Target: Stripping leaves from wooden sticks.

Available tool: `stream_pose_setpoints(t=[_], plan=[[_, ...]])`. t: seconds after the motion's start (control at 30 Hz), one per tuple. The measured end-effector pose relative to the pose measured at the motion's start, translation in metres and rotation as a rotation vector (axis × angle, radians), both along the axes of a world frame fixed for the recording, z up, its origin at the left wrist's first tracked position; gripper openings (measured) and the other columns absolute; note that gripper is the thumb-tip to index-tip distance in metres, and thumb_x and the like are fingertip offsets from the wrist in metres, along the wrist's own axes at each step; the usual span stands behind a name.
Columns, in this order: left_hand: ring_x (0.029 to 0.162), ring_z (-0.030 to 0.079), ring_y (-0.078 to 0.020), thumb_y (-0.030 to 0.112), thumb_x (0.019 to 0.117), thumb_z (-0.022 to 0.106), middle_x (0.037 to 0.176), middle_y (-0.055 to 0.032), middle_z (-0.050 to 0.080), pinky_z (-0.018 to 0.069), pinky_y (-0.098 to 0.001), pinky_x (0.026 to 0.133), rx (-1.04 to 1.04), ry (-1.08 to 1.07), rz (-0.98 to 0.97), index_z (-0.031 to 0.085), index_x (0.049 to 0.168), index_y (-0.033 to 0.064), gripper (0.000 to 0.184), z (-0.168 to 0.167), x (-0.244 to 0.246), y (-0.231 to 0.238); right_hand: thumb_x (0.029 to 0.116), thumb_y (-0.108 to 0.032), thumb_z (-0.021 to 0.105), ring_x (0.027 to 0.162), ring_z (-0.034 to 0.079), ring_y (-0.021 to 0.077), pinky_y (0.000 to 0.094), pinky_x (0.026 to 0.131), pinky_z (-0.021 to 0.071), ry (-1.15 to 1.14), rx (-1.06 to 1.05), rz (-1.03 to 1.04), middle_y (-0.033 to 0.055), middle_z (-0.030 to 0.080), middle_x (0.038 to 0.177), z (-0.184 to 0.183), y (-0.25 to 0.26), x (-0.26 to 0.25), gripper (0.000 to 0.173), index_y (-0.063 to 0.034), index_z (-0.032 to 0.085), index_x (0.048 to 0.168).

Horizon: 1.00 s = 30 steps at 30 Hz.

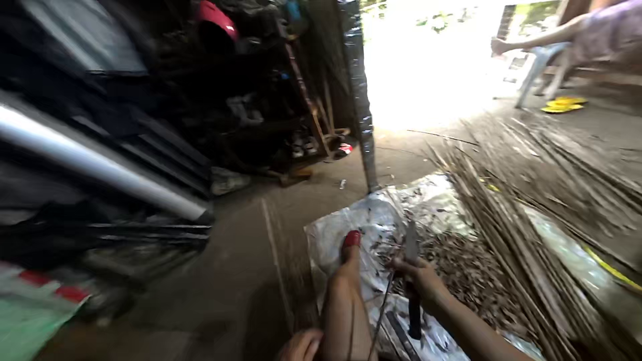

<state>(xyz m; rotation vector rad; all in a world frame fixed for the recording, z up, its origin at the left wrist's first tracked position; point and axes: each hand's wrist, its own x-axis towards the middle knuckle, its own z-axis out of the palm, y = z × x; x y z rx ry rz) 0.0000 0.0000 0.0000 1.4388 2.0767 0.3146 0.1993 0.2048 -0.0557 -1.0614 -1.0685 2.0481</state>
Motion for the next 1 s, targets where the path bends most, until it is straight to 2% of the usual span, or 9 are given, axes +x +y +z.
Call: stream_pose_setpoints(t=[0.07, 0.13, 0.2, 0.27, 0.33, 0.5, 0.73, 0.83, 1.0], plan=[[0.109, 0.067, -0.0351, 0.012, 0.1071, 0.049, 0.121, -0.0251, 0.067, 0.0524, -0.0505, 0.099, 0.244, -0.145, 0.010, 0.065, 0.125, -0.0077, 0.031, -0.037, -0.009, 0.059, 0.1069, -0.014, 0.052, 0.053, 0.055, 0.0022, 0.0168, 0.044, 0.0391, -0.012, 0.018, 0.027, 0.0013, 0.070, 0.085, -0.006, -0.008, 0.006, 0.013, -0.0051, 0.061, 0.104], [0.104, 0.070, -0.0220, 0.023, 0.1087, 0.047, 0.122, -0.0137, 0.068, 0.0583, -0.0416, 0.089, 0.191, -0.374, 0.035, 0.064, 0.130, 0.0030, 0.034, -0.045, 0.017, 0.121, 0.1052, -0.013, 0.055, 0.051, 0.049, 0.0024, 0.0175, 0.045, 0.0388, -0.054, 0.054, 0.023, -0.0004, 0.063, 0.077, -0.011, -0.011, 0.017, 0.013, -0.0037, 0.062, 0.101], [0.102, 0.067, -0.0194, 0.024, 0.1101, 0.045, 0.124, -0.0144, 0.065, 0.0561, -0.0401, 0.087, 0.053, -0.593, -0.035, 0.058, 0.136, 0.0015, 0.037, -0.043, 0.053, 0.161, 0.1040, -0.013, 0.057, 0.051, 0.046, 0.0012, 0.0176, 0.048, 0.0393, -0.127, 0.116, 0.014, -0.0028, 0.058, 0.070, -0.014, -0.009, 0.031, 0.013, -0.0018, 0.062, 0.099], [0.070, 0.062, -0.0123, 0.023, 0.1111, 0.043, 0.100, -0.0096, 0.064, 0.0545, -0.0315, 0.062, -0.002, -0.644, -0.123, 0.058, 0.131, 0.0012, 0.033, -0.049, 0.081, 0.182, 0.1042, -0.016, 0.057, 0.060, 0.052, 0.0022, 0.0200, 0.058, 0.0460, -0.258, 0.231, 0.009, -0.0014, 0.060, 0.076, -0.015, -0.001, 0.048, 0.019, 0.0009, 0.066, 0.108], [0.054, 0.051, -0.0092, 0.020, 0.1107, 0.043, 0.086, -0.0059, 0.061, 0.0445, -0.0267, 0.051, -0.008, -0.628, -0.180, 0.059, 0.132, 0.0021, 0.031, -0.056, 0.094, 0.194, 0.1064, -0.022, 0.054, 0.071, 0.055, 0.0100, 0.0296, 0.070, 0.0494, -0.423, 0.323, -0.047, 0.0069, 0.061, 0.089, -0.014, 0.010, 0.069, 0.031, 0.0035, 0.061, 0.122], [0.054, 0.047, -0.0062, 0.015, 0.1092, 0.045, 0.070, 0.0015, 0.056, 0.0414, -0.0243, 0.054, 0.037, -0.549, -0.269, 0.066, 0.126, 0.0022, 0.030, -0.079, 0.098, 0.199, 0.1090, -0.040, 0.024, 0.079, 0.058, 0.0229, 0.0458, 0.076, 0.0509, -0.747, 0.522, -0.428, 0.0123, 0.060, 0.091, -0.018, 0.045, 0.123, 0.057, 0.0044, 0.050, 0.134], [0.054, 0.045, -0.0019, 0.011, 0.1060, 0.049, 0.068, 0.0042, 0.054, 0.0393, -0.0199, 0.053, 0.155, -0.541, -0.264, 0.070, 0.118, 0.0022, 0.026, -0.083, 0.078, 0.191, 0.1070, -0.050, 0.028, 0.088, 0.064, 0.0326, 0.0571, 0.082, 0.0506, -0.888, 0.653, -0.269, 0.0174, 0.068, 0.103, -0.013, 0.082, 0.138, 0.063, -0.0130, 0.037, 0.157], [0.052, 0.043, 0.0011, 0.009, 0.1046, 0.049, 0.068, 0.0062, 0.053, 0.0373, -0.0164, 0.049, 0.194, -0.590, -0.270, 0.070, 0.115, 0.0020, 0.025, -0.081, 0.073, 0.187, 0.1081, -0.048, 0.028, 0.094, 0.068, 0.0422, 0.0639, 0.082, 0.0505, -1.052, 0.729, -0.151, 0.0210, 0.071, 0.105, -0.013, 0.088, 0.135, 0.061, -0.0096, 0.048, 0.150], [0.050, 0.043, 0.0035, 0.009, 0.1047, 0.047, 0.066, 0.0091, 0.053, 0.0365, -0.0137, 0.047, 0.181, -0.648, -0.265, 0.070, 0.115, 0.0014, 0.026, -0.082, 0.070, 0.182, 0.1106, -0.042, 0.029, 0.100, 0.067, 0.0453, 0.0637, 0.086, 0.0496, -1.129, 0.704, -0.063, 0.0249, 0.069, 0.101, -0.015, 0.093, 0.134, 0.055, 0.0013, 0.058, 0.129]])
